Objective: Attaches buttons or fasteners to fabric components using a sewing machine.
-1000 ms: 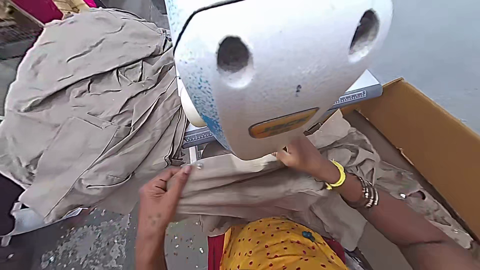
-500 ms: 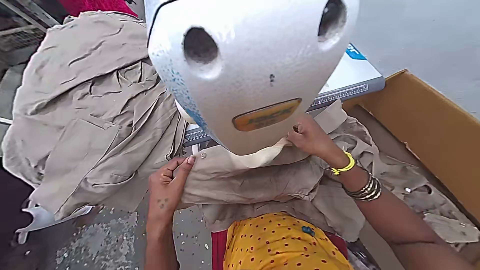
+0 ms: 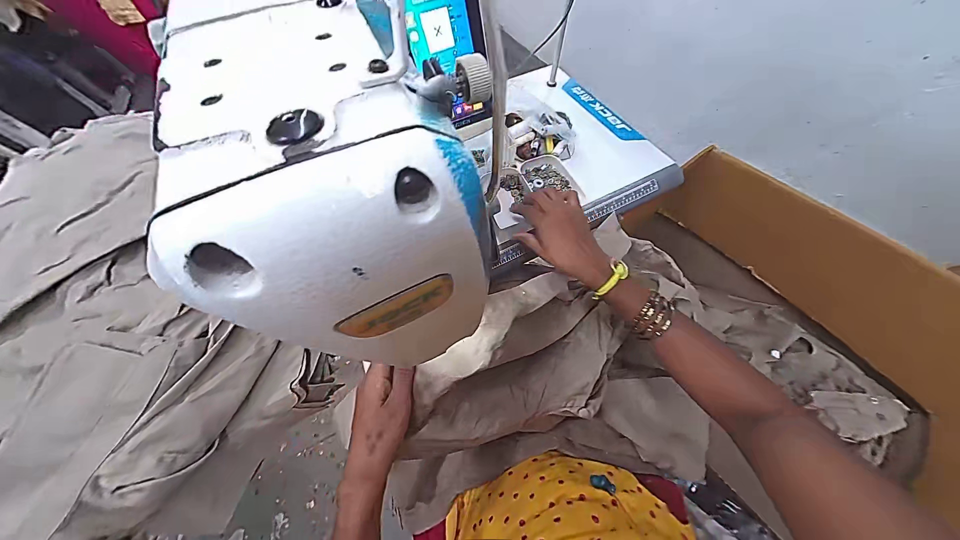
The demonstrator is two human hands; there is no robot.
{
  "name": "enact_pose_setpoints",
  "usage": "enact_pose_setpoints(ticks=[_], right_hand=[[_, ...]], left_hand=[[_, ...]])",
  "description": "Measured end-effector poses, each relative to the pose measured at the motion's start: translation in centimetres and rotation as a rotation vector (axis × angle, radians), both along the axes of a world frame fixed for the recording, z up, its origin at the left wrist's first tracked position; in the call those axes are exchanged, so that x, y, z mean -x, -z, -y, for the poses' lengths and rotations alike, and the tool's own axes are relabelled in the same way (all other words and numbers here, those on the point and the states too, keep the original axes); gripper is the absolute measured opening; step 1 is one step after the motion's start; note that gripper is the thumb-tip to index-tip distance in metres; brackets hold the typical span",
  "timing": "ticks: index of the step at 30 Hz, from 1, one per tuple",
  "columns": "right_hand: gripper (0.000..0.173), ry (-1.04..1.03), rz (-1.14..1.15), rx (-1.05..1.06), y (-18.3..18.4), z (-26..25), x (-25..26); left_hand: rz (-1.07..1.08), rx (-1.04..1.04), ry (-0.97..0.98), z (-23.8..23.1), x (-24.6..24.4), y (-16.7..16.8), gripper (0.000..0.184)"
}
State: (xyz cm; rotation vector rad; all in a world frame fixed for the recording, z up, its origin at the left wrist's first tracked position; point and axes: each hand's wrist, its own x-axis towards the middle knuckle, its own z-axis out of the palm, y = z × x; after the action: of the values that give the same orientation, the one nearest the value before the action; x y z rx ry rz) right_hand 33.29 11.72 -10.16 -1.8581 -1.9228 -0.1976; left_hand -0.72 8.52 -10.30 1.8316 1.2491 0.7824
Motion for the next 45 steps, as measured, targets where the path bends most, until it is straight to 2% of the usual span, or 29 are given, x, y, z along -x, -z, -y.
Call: enact_pose_setpoints(ticks=[2, 4, 7, 9, 11, 12, 15, 18, 20, 21, 22, 24, 26, 28, 30, 31, 33, 35, 39, 41, 43, 45], right_hand=[[0.050, -0.036, 0.046, 0.044, 0.4, -2.4, 0.3], [0.061, -0.036, 0.117, 0.091, 0.6, -4.6, 0.6], [0.063, 0.003, 0.187, 0.159, 0.5, -6.3, 1.0], [0.054, -0.003, 0.202, 0.151, 0.0, -5.1, 1.6], [0.024, -0.039, 0.185, 0.018, 0.3, -2.9, 1.9], [0.010, -0.051, 0.144, -0.078, 1.0, -2.1, 1.7], [0.012, -0.019, -0.160, -0.229, 1.0, 0.3, 1.5], [0.014, 0.012, -0.549, -0.098, -1.1, 1.6, 1.3], [0.015, -0.030, -0.678, 0.019, -2.8, 2.3, 2.1], [0.012, -0.066, -0.665, 0.022, -3.5, 2.5, 2.9], [0.009, -0.114, -0.585, -0.030, -4.1, 2.8, 4.0], [0.011, -0.280, -0.281, -0.283, -4.4, 3.8, 6.5], [0.017, -0.524, -0.013, -0.467, -3.8, 5.0, 8.9], [0.021, -0.652, 0.139, -0.511, -3.6, 5.1, 10.6], [0.020, -0.639, 0.111, -0.458, -3.9, 4.9, 11.0], [0.019, -0.653, 0.018, -0.373, -3.9, 5.0, 11.0], [0.026, -0.768, -0.347, -0.044, -3.8, 6.3, 10.8], [0.028, -0.805, -0.546, 0.145, -3.5, 7.6, 10.6], [0.025, -0.466, -0.596, 0.179, -2.9, 6.4, 9.8], [0.032, -0.305, -0.667, 0.323, -3.6, 5.6, 10.5], [0.033, -0.215, -0.703, 0.423, -4.4, 5.1, 11.2], [0.031, -0.212, -0.722, 0.440, -4.9, 5.0, 11.3]], left_hand=[[0.033, 0.121, -0.076, 0.3, -1.6, -1.2, 0.043], [0.023, 0.118, -0.138, 0.3, -2.3, -1.4, 0.043], [0.054, 0.105, -0.215, 0.5, -2.7, -0.9, 0.045], [0.092, 0.100, -0.227, 0.6, -2.6, -0.4, 0.044], [0.135, 0.091, -0.226, 0.7, -2.5, -0.1, 0.048], [0.144, 0.085, -0.230, 0.6, -2.5, 0.1, 0.051], [0.163, 0.114, -0.243, 0.6, -3.0, -0.3, 0.055], [0.161, 0.127, -0.224, 0.1, -3.4, -0.7, 0.053], [0.083, 0.040, -0.205, -0.1, -3.1, -0.5, 0.037], [0.030, -0.053, -0.185, 0.1, -2.8, -0.5, 0.028], [-0.012, -0.176, -0.134, 0.8, -2.5, -0.7, 0.027], [0.004, -0.341, 0.084, 3.1, -1.6, -1.8, 0.036], [0.038, -0.343, 0.213, 5.1, -1.2, -2.3, 0.038], [0.023, -0.324, 0.214, 5.6, -1.1, -1.9, 0.035], [0.059, -0.334, 0.199, 5.5, -0.9, -1.6, 0.034], [0.114, -0.335, 0.201, 5.5, -0.7, -1.7, 0.032], [0.201, -0.305, 0.174, 5.4, 0.3, -2.3, 0.029], [0.182, -0.277, 0.058, 4.5, 2.5, -2.7, 0.030], [0.046, -0.223, -0.208, 1.6, 7.6, -0.9, 0.027], [-0.003, -0.201, -0.265, 1.3, 8.8, 0.0, 0.029], [-0.033, -0.178, -0.279, 1.5, 9.4, 0.3, 0.029], [-0.052, -0.166, -0.297, 1.8, 9.3, 0.8, 0.030]])
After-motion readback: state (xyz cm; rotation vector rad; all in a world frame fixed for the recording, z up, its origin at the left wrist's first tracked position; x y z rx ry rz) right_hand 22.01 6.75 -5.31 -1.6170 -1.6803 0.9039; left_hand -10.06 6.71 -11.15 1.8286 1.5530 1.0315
